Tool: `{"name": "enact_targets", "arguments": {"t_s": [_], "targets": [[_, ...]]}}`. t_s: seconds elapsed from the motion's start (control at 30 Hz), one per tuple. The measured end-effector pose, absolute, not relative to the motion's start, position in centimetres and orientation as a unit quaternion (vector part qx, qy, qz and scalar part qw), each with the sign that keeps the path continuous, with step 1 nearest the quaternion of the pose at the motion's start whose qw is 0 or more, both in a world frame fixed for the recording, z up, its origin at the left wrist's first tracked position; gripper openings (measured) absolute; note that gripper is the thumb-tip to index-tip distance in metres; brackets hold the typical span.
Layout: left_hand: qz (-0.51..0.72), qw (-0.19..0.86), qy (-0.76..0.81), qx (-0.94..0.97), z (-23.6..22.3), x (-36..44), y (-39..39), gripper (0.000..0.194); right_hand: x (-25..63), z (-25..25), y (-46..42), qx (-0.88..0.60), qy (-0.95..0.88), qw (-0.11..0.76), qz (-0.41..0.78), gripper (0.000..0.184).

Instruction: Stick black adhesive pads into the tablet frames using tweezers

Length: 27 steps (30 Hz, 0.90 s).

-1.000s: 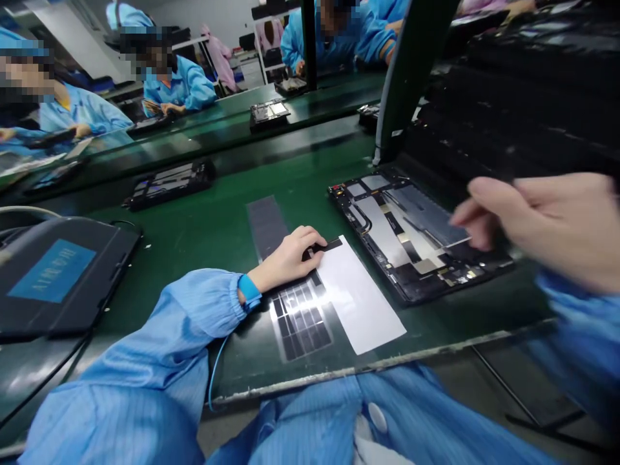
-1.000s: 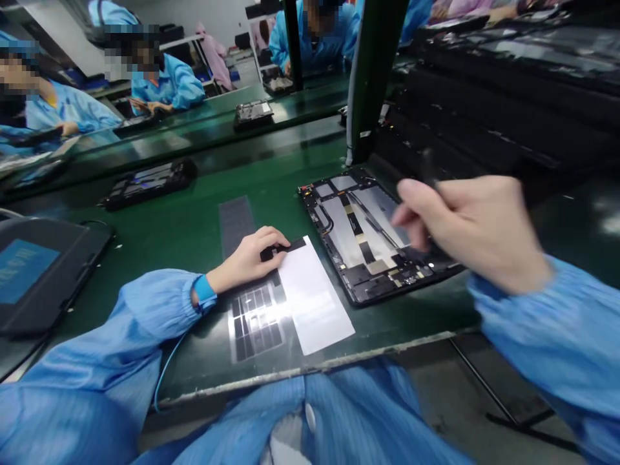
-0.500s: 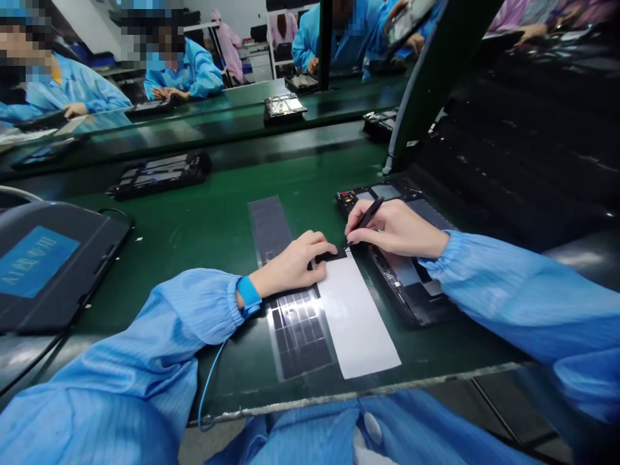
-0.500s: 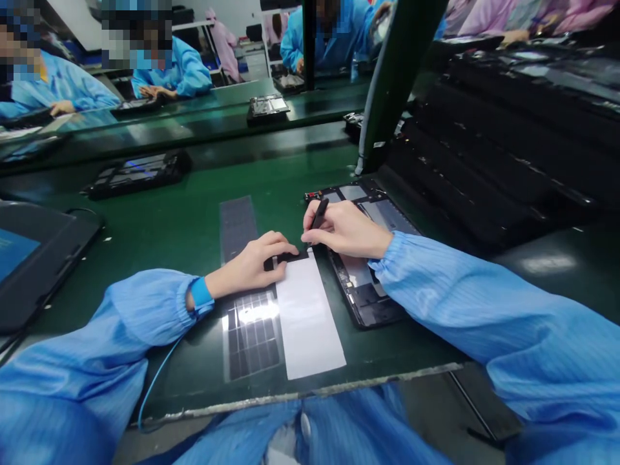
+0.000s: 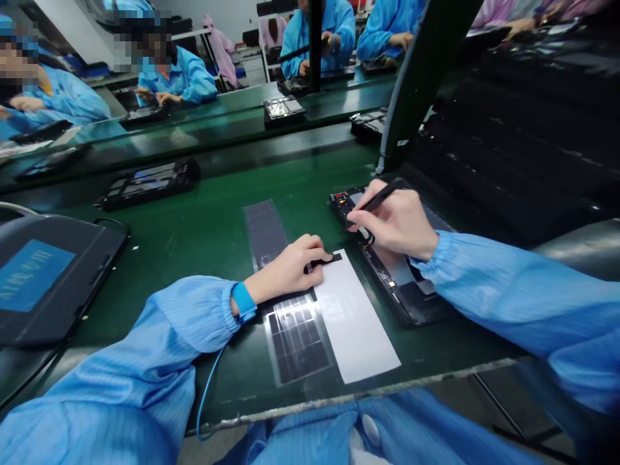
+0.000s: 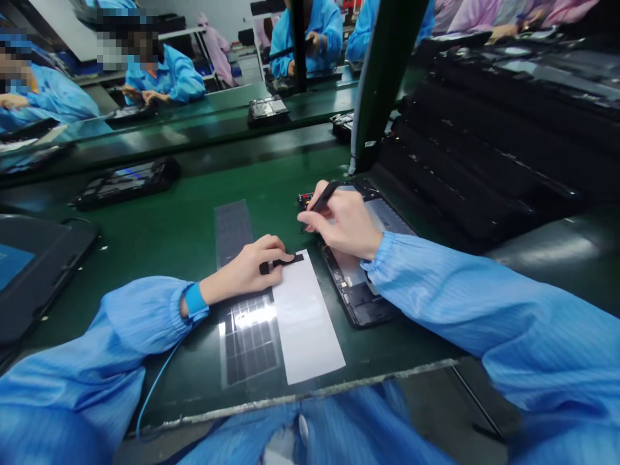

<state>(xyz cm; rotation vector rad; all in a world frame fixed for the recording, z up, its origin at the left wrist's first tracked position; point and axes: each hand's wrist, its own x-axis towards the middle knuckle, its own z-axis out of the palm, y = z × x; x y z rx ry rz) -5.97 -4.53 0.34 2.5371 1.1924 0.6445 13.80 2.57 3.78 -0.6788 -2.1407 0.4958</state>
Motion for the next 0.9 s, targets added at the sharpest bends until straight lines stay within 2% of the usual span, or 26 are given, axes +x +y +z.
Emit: {"name": "enact_targets", "arguments": {"t_s": [0.17, 0.27, 0.4, 0.53, 0.6, 0.77, 0.9], "targets": [[0.227, 0.152, 0.428, 0.862, 0.7, -5.5, -4.2, 0.023, 15.7, 4.4, 1.9, -0.329, -0.783, 0.459, 0.259, 0.022], [0.289, 0.129, 0.44, 0.841, 1.2, -4.6, -3.5, 0.016, 16.3, 3.3, 1.5, -0.34, -0.76, 0.482, 0.272, 0.024], [0.376, 0.135, 0.41, 0.82, 1.1, -3.0, -2.6, 0.018, 16.2, 2.0, 1.2, -0.336, -0.762, 0.478, 0.281, 0.022], [0.384, 0.171, 0.369, 0.829, 0.4, -2.3, -2.5, 0.022, 16.1, 1.7, 1.3, -0.335, -0.771, 0.465, 0.277, 0.021], [0.386, 0.178, 0.367, 0.828, 0.2, -2.3, -2.6, 0.023, 16.1, 1.7, 1.3, -0.333, -0.781, 0.462, 0.256, 0.021], [0.377, 0.193, 0.343, 0.838, 0.1, -2.5, -2.6, 0.025, 15.9, 1.9, 1.1, -0.263, -0.832, 0.474, 0.115, 0.02], [0.365, 0.196, 0.323, 0.851, 0.0, -2.5, -2.4, 0.026, 15.8, 1.9, 0.6, -0.202, -0.871, 0.442, 0.069, 0.019]]}}
